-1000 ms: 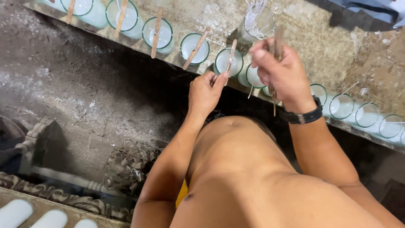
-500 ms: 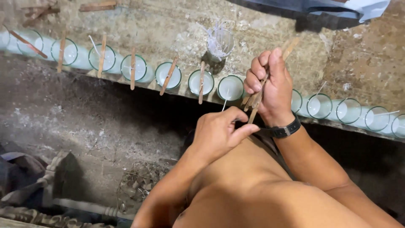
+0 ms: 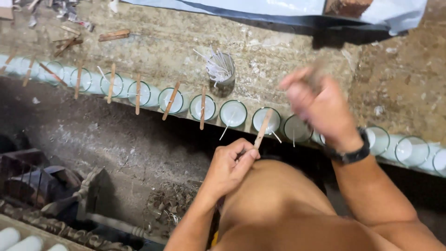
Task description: Placing wooden wick holders across the tops of glass candle jars and handling metal wick clips on a production table.
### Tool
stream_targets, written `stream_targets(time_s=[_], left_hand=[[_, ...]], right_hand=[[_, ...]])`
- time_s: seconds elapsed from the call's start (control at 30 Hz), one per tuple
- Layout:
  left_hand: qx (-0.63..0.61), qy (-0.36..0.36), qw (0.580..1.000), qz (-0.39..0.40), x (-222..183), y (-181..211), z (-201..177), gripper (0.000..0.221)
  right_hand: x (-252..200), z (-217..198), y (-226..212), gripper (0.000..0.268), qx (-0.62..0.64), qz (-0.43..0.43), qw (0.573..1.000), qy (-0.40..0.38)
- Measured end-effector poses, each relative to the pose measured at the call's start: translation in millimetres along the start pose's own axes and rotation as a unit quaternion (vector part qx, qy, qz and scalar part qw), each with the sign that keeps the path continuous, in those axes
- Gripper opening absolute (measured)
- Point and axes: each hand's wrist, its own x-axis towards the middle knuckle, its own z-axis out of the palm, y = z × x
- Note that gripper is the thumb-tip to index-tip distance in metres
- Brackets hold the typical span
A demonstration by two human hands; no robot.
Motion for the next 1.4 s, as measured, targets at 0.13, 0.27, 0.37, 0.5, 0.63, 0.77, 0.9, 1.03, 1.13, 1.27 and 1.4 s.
stream_targets(time_s=[0.13,0.27,0.37,0.5,0.63,0.77,0.9,1.03,1.13,1.27,1.4], left_hand=[[-0.017,0.029,0.998,-0.044,-3.6,-4.1,12.3,0.012],[-0.201,0.051,0.973,-0.102,-19.0,-27.5,21.6,0.009],[-0.259,0.100,0.953,-0.122,-30.1,-51.2,18.0,0.007],[-0.170,0.126,0.970,-0.118,-34.1,-41.4,1.6,0.011],[-0.111,0.126,0.982,-0.086,-33.7,-31.6,-9.7,0.011],[-0.032,0.134,0.989,-0.057,-34.4,-19.0,-22.2,0.011],[0.039,0.108,0.992,-0.053,-41.9,-4.5,-35.5,0.011],[0.044,0.101,0.993,-0.035,-51.4,-20.2,-46.4,0.013],[-0.099,0.063,0.993,0.001,-53.6,-39.3,-47.9,0.021],[-0.305,0.079,0.948,-0.044,-49.4,-83.3,-41.9,0.012],[-0.261,0.163,0.949,-0.068,-43.7,-111.9,-37.1,0.009]], right_hand=[[-12.7,4.8,30.1,0.015,0.020,-0.012,0.992,-0.127],[-10.5,5.1,29.6,0.012,0.031,-0.029,0.977,-0.208],[-10.9,16.8,18.1,0.016,-0.004,-0.018,0.976,-0.217],[-17.2,33.4,17.9,0.017,0.032,0.003,0.970,-0.240],[-23.6,43.1,32.2,0.017,0.069,0.013,0.968,-0.242],[-26.6,53.7,24.1,0.020,0.058,-0.017,0.964,-0.257],[-32.4,67.1,29.5,0.012,0.137,-0.016,0.969,-0.205],[-34.2,78.6,29.1,0.013,0.136,-0.018,0.968,-0.212],[-31.4,83.5,26.6,0.011,0.133,-0.038,0.956,-0.260],[-25.9,85.2,11.0,0.022,-0.097,-0.031,0.964,-0.245],[-25.6,84.5,6.0,0.029,-0.305,0.038,0.936,-0.172]])
